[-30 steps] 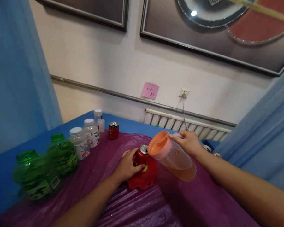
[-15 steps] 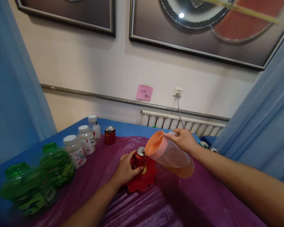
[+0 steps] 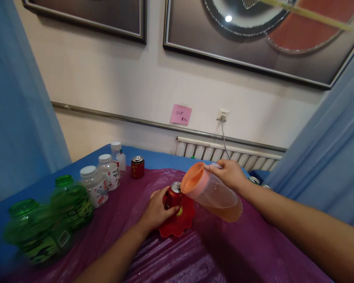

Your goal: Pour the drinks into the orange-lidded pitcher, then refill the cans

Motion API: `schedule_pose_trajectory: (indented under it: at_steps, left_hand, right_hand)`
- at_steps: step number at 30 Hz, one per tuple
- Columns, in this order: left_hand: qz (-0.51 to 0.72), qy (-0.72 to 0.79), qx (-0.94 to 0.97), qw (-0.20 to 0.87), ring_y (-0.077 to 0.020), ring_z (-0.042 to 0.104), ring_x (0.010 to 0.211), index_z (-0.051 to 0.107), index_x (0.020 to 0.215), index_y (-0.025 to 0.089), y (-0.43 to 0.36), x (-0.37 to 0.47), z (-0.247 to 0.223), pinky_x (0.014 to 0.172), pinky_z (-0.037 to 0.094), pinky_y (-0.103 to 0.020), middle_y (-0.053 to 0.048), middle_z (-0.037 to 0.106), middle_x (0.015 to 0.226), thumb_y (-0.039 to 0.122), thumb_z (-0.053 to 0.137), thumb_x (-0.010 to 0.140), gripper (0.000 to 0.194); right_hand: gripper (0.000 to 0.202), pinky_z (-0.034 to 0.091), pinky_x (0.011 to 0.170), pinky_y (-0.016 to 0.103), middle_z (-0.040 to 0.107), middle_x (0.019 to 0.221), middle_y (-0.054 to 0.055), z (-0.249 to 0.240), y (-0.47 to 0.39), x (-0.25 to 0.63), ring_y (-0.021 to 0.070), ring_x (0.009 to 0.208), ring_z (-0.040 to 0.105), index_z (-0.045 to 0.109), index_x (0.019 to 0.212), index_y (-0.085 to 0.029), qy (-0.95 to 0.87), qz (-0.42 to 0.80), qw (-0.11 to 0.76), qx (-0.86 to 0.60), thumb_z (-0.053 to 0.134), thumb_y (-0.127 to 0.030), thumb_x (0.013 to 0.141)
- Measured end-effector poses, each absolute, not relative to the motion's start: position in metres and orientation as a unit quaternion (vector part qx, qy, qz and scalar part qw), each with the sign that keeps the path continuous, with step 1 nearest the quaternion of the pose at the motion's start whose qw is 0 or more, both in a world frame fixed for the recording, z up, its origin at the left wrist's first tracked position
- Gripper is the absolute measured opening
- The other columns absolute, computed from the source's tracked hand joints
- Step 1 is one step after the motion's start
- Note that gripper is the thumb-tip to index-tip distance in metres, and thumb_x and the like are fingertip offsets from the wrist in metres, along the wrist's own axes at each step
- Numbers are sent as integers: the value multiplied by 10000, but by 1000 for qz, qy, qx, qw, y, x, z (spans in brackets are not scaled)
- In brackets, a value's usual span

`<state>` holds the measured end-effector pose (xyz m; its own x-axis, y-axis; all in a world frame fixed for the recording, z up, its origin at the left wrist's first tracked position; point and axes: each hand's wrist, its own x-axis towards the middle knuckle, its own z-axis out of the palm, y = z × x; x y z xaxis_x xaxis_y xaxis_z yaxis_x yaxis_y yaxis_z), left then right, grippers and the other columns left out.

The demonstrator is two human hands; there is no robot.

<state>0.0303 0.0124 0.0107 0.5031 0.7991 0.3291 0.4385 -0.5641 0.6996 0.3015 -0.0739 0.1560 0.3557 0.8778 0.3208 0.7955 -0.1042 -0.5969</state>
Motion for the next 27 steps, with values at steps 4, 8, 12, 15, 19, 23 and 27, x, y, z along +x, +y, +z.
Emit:
schedule_pose_trajectory:
  at_steps: [4, 8, 12, 15, 19, 23, 27]
  left_hand:
    - [323, 376, 821, 283, -338, 602, 1188, 615, 1278, 244, 11, 29, 14, 1047, 414, -478, -82, 708, 1256, 293, 831, 686, 632]
    - [329, 373, 820, 284, -330, 608, 1180, 614, 1278, 244, 9, 29, 15, 1047, 418, -471, -82, 709, 1254, 283, 837, 681, 638]
    - [328, 375, 820, 283, -321, 623, 1162, 615, 1263, 236, 9, 29, 16, 1061, 412, -473, -80, 718, 1225, 270, 832, 684, 619]
    - [330, 375, 818, 285, -317, 629, 1159, 615, 1262, 240, 8, 29, 17, 1069, 409, -471, -77, 721, 1220, 269, 832, 680, 622]
    - [334, 373, 817, 287, -323, 630, 1164, 624, 1249, 241, 8, 30, 18, 1074, 409, -477, -79, 720, 1229, 277, 836, 669, 618]
    - [334, 377, 814, 288, -316, 641, 1152, 635, 1220, 241, 7, 30, 19, 1078, 412, -471, -71, 729, 1205, 269, 834, 671, 584]
    - [332, 378, 814, 292, -314, 642, 1164, 619, 1238, 242, 7, 30, 20, 1099, 395, -480, -70, 727, 1223, 258, 834, 668, 609]
  right_hand:
    - [666, 213, 460, 269, 299, 530, -55, 158, -74, 300, 110, 515, 294, 363, 539, -250, -571, 46, 354, -739, 616, -849, 685]
    - [668, 205, 453, 266, 286, 533, -61, 158, -74, 299, 106, 507, 288, 368, 552, -248, -567, 42, 359, -740, 619, -851, 696]
    - [689, 209, 452, 263, 283, 538, -64, 157, -74, 299, 105, 510, 291, 348, 560, -251, -563, 41, 363, -741, 614, -876, 678]
    - [699, 203, 456, 264, 273, 540, -63, 158, -75, 299, 105, 515, 286, 328, 560, -253, -565, 40, 362, -740, 610, -881, 677]
    - [697, 190, 459, 266, 254, 550, -64, 159, -75, 299, 100, 517, 259, 304, 561, -254, -571, 37, 368, -733, 626, -857, 691]
    - [689, 195, 451, 263, 264, 548, -62, 158, -75, 299, 101, 513, 264, 320, 565, -253, -570, 40, 368, -734, 622, -858, 696]
    - [698, 189, 456, 267, 259, 548, -60, 160, -75, 300, 103, 515, 258, 319, 555, -253, -569, 35, 361, -738, 610, -874, 685]
